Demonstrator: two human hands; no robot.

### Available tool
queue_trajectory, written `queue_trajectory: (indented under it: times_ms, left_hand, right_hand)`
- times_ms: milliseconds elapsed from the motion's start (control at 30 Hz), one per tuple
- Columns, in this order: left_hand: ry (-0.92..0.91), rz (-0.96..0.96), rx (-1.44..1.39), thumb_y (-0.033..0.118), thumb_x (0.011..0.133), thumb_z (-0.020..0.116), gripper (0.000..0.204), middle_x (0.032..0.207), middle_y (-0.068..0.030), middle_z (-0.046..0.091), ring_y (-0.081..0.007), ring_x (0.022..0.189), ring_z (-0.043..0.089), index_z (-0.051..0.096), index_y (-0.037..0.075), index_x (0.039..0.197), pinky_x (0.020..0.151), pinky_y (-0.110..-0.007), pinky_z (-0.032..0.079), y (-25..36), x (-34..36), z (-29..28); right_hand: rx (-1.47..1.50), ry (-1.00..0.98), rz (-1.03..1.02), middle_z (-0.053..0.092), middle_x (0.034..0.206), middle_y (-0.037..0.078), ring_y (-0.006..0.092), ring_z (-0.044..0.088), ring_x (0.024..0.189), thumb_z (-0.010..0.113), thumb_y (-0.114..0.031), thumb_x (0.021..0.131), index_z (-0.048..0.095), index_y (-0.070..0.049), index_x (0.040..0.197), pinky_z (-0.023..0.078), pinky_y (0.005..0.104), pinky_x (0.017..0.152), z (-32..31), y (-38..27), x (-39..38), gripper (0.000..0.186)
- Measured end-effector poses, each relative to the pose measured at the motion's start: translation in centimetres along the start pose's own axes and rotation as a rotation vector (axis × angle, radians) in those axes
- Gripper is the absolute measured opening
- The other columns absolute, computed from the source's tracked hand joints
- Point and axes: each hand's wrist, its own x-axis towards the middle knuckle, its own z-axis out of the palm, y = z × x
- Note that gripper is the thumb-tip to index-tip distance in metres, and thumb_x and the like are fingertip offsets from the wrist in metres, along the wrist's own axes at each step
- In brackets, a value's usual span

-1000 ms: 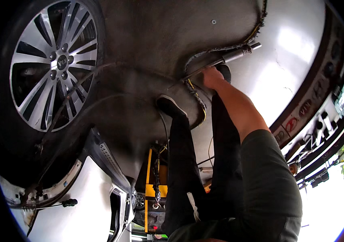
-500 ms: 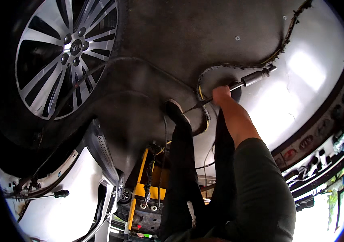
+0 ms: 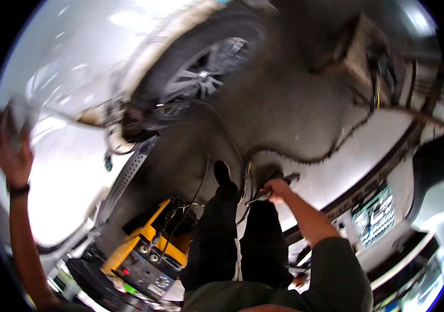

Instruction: The person uses a spot welding tool to attach metal washers to a damaged section of a car's rear quarter panel, then uses a slide hammer attached to the washers to pull the dented metal outward.

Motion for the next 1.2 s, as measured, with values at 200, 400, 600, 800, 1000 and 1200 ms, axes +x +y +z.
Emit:
queue_trajectory:
  times_ms: [200, 400, 600, 800, 1000, 1200]
  left_hand:
    - [0.057, -0.149, -0.117, 0.021, 0.084, 0.070, 0.056, 0.137, -0.0138, 0.055, -0.0303, 0.131, 0.049, 0.056, 0.012, 0.138, 0.117, -0.060, 0.025, -0.8, -1.4, 0.4]
    - [0.214, -0.274, -0.321, 0.027, 0.063, 0.077, 0.050, 0.117, -0.0131, 0.062, -0.0333, 0.112, 0.056, 0.069, 0.005, 0.107, 0.114, -0.068, 0.029, -0.3, -3.1, -2.6]
    - [0.378, -0.261, -0.409, 0.028, 0.064, 0.076, 0.045, 0.111, -0.0103, 0.060, -0.0296, 0.105, 0.057, 0.066, 0.004, 0.101, 0.115, -0.058, 0.034, -0.7, -2.2, -3.4]
    - [0.476, -0.295, -0.456, 0.023, 0.068, 0.072, 0.035, 0.103, -0.0101, 0.059, -0.0291, 0.099, 0.058, 0.064, 0.004, 0.097, 0.113, -0.051, 0.038, -0.6, -2.4, -3.4]
    - [0.231, -1.065, -0.801, 0.016, 0.078, 0.068, 0.030, 0.107, -0.0101, 0.067, -0.0324, 0.103, 0.064, 0.069, 0.009, 0.107, 0.110, -0.053, 0.041, 18.1, -8.4, -5.5]
    - [-0.658, -2.056, -2.357, 0.025, 0.099, 0.047, 0.034, 0.106, -0.0141, 0.069, -0.0286, 0.096, 0.067, 0.062, 0.005, 0.122, 0.080, -0.040, 0.054, 54.1, -18.4, -12.7]
  right_hand:
    - [0.537, -0.080, -0.099, 0.060, 0.086, 0.010, 0.0151, 0.052, 0.079, 0.066, -0.013, 0.093, 0.060, 0.002, 0.088, 0.047, 0.0376, 0.070, -6.3, -20.1, -6.5, 0.017]
    - [0.208, 0.042, -0.393, 0.040, 0.065, -0.002, 0.0089, 0.042, 0.067, 0.076, -0.021, 0.089, 0.051, -0.002, 0.070, 0.041, 0.0327, 0.061, -10.8, -35.5, -12.1, 0.037]
    - [0.366, -0.070, -0.558, 0.040, 0.065, -0.005, 0.0066, 0.038, 0.063, 0.072, -0.027, 0.096, 0.048, -0.006, 0.069, 0.034, 0.0281, 0.057, -12.9, -45.2, -14.4, 0.041]
    - [0.438, -0.287, -0.580, 0.044, 0.065, -0.005, 0.0072, 0.039, 0.063, 0.070, -0.030, 0.097, 0.047, -0.010, 0.068, 0.033, 0.0278, 0.056, -12.1, -50.7, -16.4, 0.042]
    - [0.651, -0.575, -0.491, 0.043, 0.066, -0.003, 0.0089, 0.037, 0.063, 0.065, -0.020, 0.098, 0.042, -0.011, 0.067, 0.029, 0.0271, 0.057, -13.5, -51.9, -18.2, 0.040]
    - [0.835, -0.951, -0.354, 0.045, 0.064, -0.005, 0.0067, 0.038, 0.057, 0.066, -0.019, 0.097, 0.050, -0.011, 0.070, 0.031, 0.0262, 0.055, -15.4, -52.5, -16.7, 0.032]
